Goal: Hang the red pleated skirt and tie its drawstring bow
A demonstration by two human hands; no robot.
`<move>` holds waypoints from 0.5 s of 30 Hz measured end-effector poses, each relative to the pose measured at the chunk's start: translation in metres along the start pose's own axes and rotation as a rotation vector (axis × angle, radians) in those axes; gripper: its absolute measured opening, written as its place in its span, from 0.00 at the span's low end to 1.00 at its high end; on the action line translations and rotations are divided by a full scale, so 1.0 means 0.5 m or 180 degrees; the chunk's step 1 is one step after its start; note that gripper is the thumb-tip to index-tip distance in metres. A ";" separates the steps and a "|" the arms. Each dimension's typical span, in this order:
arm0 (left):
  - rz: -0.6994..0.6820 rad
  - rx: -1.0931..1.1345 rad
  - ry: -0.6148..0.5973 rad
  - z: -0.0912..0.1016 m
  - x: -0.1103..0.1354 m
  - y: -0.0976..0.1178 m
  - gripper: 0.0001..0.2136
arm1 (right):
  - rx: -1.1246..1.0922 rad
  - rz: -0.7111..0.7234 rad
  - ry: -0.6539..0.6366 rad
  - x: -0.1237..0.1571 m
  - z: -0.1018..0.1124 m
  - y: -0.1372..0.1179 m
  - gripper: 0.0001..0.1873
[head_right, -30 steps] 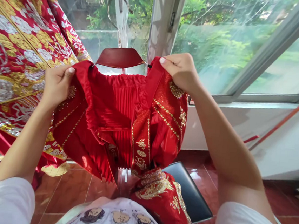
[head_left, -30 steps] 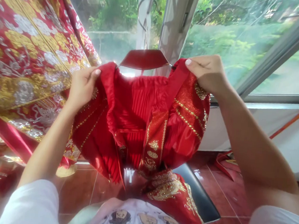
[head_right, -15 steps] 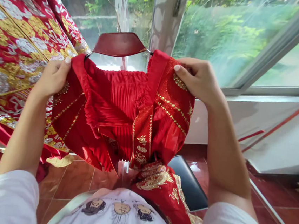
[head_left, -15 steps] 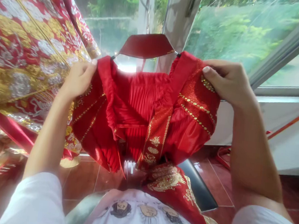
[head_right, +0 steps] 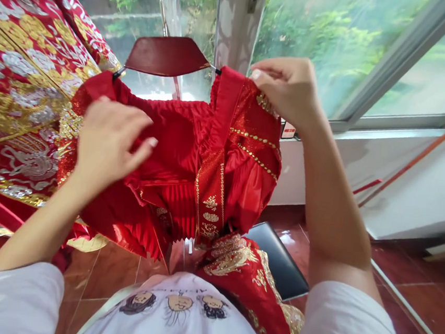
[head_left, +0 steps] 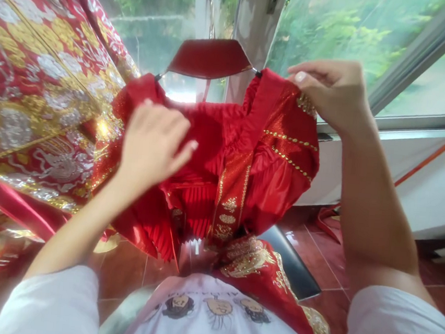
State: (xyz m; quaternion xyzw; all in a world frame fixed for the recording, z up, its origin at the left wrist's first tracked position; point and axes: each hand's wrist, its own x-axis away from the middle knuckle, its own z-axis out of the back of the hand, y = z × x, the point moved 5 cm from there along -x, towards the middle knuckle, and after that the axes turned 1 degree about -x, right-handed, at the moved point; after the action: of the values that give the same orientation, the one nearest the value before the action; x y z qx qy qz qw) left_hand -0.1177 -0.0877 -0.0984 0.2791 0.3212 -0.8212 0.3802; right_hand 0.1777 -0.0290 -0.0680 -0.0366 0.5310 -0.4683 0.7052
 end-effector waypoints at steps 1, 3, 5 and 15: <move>-0.0226 0.0061 -0.0103 -0.006 -0.001 0.031 0.14 | 0.0221 0.0111 0.0157 0.005 0.001 -0.025 0.10; -0.0378 0.0052 -0.0059 -0.004 -0.021 0.062 0.12 | 0.0839 0.0151 0.0406 0.022 -0.007 -0.071 0.14; -0.0245 -0.0109 0.0221 0.017 -0.066 0.058 0.14 | 0.1527 -0.0071 0.0543 0.045 -0.029 -0.101 0.21; -0.0443 -0.0640 -0.0634 -0.051 -0.325 0.076 0.19 | 0.1695 -0.0740 0.0384 0.057 -0.092 -0.072 0.16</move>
State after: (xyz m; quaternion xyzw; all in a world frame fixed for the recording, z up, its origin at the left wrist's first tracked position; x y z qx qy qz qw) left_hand 0.0086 -0.0156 -0.0126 0.1338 0.3810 -0.8329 0.3784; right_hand 0.1195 -0.0484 -0.0884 0.1171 0.4226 -0.6701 0.5989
